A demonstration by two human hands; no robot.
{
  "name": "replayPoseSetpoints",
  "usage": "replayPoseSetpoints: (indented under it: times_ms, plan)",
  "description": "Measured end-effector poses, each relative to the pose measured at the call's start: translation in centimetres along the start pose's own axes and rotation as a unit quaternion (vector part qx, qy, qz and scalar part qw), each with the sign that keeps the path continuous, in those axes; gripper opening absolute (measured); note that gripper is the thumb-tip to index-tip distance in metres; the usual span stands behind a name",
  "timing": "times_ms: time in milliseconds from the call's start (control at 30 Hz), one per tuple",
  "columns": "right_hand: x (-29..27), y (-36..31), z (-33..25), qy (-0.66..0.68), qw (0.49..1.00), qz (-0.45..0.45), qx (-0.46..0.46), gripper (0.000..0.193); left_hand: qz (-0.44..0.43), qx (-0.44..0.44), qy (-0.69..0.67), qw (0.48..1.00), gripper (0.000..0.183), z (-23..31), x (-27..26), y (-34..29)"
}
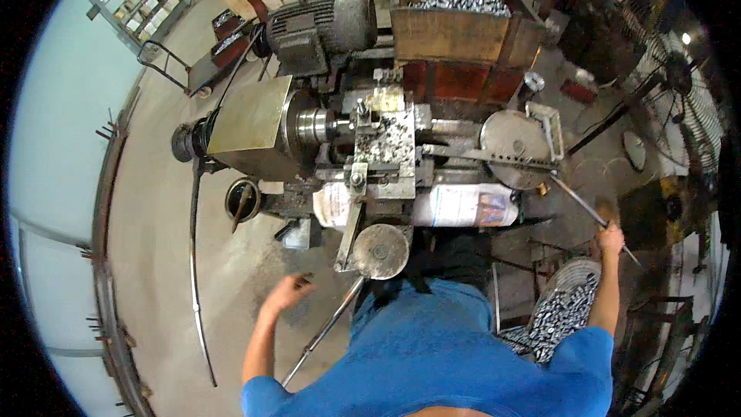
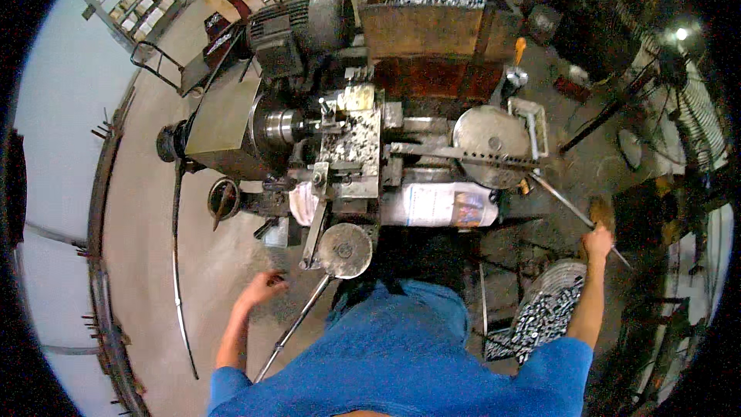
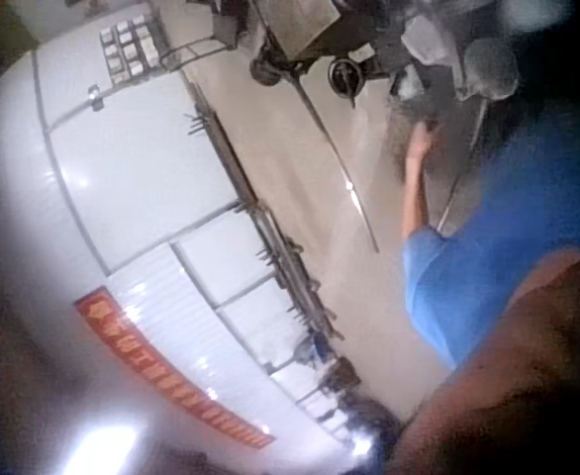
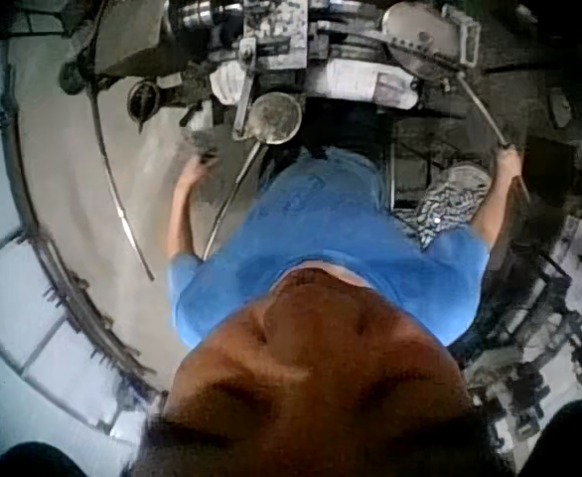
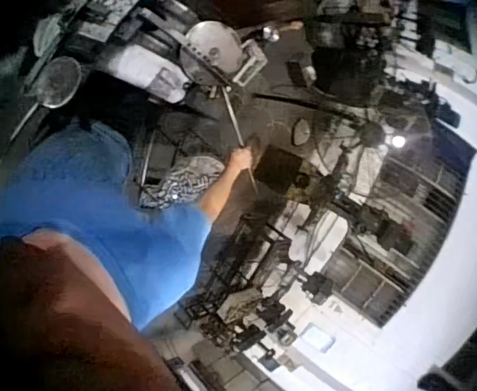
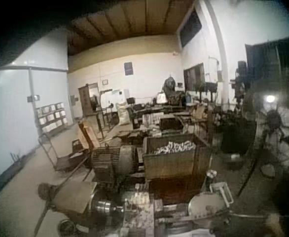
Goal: The person operates a manual lathe machine to shape metal parts, using various handles to control the cutting tool and moving finished components into a wire bin.
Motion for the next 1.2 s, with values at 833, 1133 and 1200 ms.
replayPoseSetpoints:
  times_ms: [833,1133,1200]
  plan:
    - [-5.1,-20.9,-12.0,0.171,0.978,-0.07,0.098,0.037,0.004,0.023,-0.038,0.999,0.02,7.3,7.1,-6.3]
    - [0.4,-3.4,0.6,-0.11,0.985,0.133,0.009,0.033,-0.038,0.03,-0.015,0.999,0.021,6.9,6.9,-5.9]
    - [-2.7,2.5,-2.1,-0.143,0.986,-0.019,0.086,0.039,-0.071,0.029,-0.018,0.997,0.023,7.5,6.9,-6.0]
Point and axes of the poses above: each hand's wrist, its own y-axis towards the middle knuckle, its own x-axis out of the palm, z = x × y, the point moved 5 cm from there along y, towards the middle knuckle, and after that the axes turned 9 degrees about -x, right-handed, at the moved point
